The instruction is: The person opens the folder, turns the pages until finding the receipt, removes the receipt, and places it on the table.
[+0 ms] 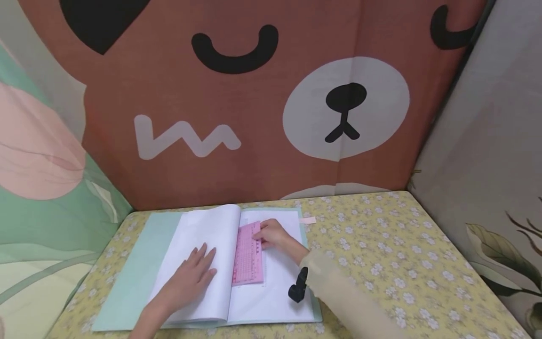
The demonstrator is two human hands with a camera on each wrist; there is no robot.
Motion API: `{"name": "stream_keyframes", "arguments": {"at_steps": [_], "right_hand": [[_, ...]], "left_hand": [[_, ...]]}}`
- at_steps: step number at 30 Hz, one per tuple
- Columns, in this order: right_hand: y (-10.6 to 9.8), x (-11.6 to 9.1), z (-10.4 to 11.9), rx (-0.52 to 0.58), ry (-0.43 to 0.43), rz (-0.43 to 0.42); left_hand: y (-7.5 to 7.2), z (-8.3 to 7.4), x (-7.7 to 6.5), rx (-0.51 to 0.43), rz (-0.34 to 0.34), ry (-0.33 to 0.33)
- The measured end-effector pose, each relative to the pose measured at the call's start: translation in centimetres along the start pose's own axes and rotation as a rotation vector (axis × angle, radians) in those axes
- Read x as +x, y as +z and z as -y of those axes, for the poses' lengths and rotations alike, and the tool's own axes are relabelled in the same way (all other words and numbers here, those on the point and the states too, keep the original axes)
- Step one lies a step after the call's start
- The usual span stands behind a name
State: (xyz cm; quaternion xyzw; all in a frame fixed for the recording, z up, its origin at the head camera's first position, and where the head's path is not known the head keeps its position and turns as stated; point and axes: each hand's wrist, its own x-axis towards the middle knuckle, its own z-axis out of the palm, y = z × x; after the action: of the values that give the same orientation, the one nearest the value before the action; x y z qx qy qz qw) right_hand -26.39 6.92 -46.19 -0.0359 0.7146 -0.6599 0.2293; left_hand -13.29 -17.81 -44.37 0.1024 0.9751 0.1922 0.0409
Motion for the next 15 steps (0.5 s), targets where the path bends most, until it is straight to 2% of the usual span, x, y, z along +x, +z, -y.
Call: {"name": "stream_keyframes", "arguments": {"at_steps": [5,8,15], "right_hand": [[-0.1,-0.3,0.1,-0.004,-0.038,-0.050],[-0.7,-0.5,0.7,-0.002,-0.033,-0.095],[-3.8,-1.3,2.1,-0.044,-0.016,-0.116]], "left_hand": [[0.7,0.3,0.2,-0.026,0.061,-0.070],[0.9,0.6,0.2,-0.017,0.078,-0.104],[1.1,0.9,0.1,0.004,0.081,-0.128]]}}
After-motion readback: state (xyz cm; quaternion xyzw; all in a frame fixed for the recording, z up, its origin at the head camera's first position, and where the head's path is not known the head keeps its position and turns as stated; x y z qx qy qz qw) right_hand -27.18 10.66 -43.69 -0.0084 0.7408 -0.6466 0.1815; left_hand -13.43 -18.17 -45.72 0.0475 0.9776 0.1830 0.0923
